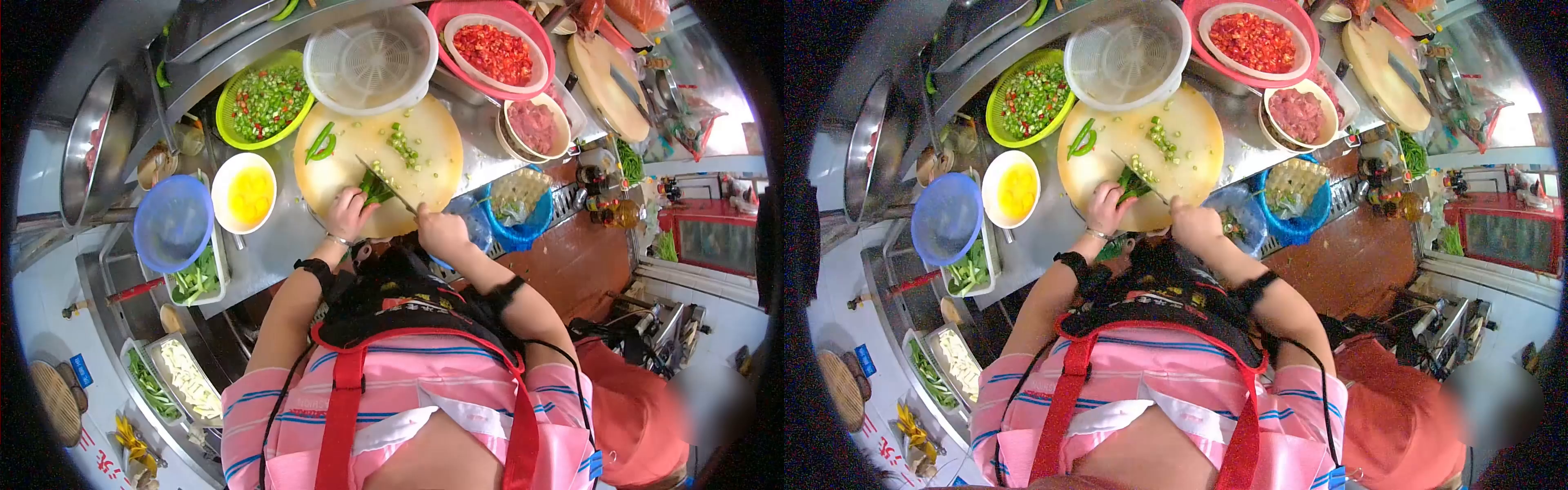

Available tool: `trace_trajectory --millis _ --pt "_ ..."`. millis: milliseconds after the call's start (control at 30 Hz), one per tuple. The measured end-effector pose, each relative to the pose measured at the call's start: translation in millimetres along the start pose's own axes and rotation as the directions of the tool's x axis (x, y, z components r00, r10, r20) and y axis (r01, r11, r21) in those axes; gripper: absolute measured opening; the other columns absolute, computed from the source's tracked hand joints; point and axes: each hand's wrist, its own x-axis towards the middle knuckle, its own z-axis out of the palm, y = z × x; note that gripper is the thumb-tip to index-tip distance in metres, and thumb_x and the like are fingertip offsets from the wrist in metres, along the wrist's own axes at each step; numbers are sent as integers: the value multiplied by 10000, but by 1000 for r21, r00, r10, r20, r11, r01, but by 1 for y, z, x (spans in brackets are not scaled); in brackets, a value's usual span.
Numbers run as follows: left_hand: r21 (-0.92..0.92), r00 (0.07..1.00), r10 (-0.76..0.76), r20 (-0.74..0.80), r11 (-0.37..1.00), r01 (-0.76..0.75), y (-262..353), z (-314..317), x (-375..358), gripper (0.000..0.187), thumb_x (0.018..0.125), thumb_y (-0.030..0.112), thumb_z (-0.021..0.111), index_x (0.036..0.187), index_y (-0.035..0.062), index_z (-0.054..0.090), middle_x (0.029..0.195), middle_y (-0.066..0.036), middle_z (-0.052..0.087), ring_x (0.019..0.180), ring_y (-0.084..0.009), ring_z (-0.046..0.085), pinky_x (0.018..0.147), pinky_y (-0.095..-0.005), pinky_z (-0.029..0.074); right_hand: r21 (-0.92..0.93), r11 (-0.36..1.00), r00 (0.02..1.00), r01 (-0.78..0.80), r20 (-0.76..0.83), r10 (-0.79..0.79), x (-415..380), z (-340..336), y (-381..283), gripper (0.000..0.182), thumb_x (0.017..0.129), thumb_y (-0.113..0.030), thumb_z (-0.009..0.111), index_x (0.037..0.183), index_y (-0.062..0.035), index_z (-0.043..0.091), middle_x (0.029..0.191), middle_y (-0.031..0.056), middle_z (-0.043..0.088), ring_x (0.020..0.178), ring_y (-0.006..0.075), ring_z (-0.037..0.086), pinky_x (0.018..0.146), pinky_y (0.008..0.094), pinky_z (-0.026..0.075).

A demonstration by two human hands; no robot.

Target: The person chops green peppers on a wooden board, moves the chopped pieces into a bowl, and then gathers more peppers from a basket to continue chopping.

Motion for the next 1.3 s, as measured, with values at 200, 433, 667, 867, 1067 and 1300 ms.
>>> trace_trajectory --millis 200,433,667,867,1067,1300 --pt "-25 999 47 -2 999 -47 0 -4 3 268 666 179 725 818 30 561 860 -98 535 768 -275 548 645 -343 458 -47 998 987 47 -154 -54 31 16 -7 187 858 -206 448 884 -22 464 648 162 620 577 294 631 484 389 493" --pt "-19 999 51 8 999 -50 -3 -1 -3 281 649 193 737 807 33 569 863 -93 544 790 -261 553 662 -341 462 -8 997 992 78 -97 -79 22 24 -6 189 831 -195 473 894 -17 465 648 155 626 582 292 636 507 385 497" --pt "-43 1000 28 -12 999 -28 -4 -1 0 264 652 164 733 814 31 572 847 -96 539 768 -259 549 644 -338 460 27 997 994 67 -92 -64 14 -7 -1 224 842 -233 474 883 -13 464 655 158 626 586 291 634 511 387 497" --pt "-5 999 -3 -32 1000 3 -2 -2 3 253 655 176 736 791 36 575 841 -95 539 765 -268 545 656 -346 459 -30 997 990 68 -119 -71 29 25 -9 236 865 -259 453 867 -23 469 640 142 624 582 280 634 509 387 496" --pt "36 998 52 -26 998 -51 0 -1 -1 238 640 166 731 784 51 580 823 -76 541 772 -253 546 650 -336 462 -53 994 992 93 -77 -97 25 6 -3 238 865 -252 452 906 -19 482 661 132 634 599 264 640 518 373 501" --pt "36 997 75 -13 997 -74 -2 -3 -1 215 633 159 731 753 49 591 812 -69 540 755 -247 543 636 -335 461 -103 993 996 56 -66 -63 36 15 -11 183 802 -150 476 934 -24 482 731 139 651 663 272 654 552 365 515"
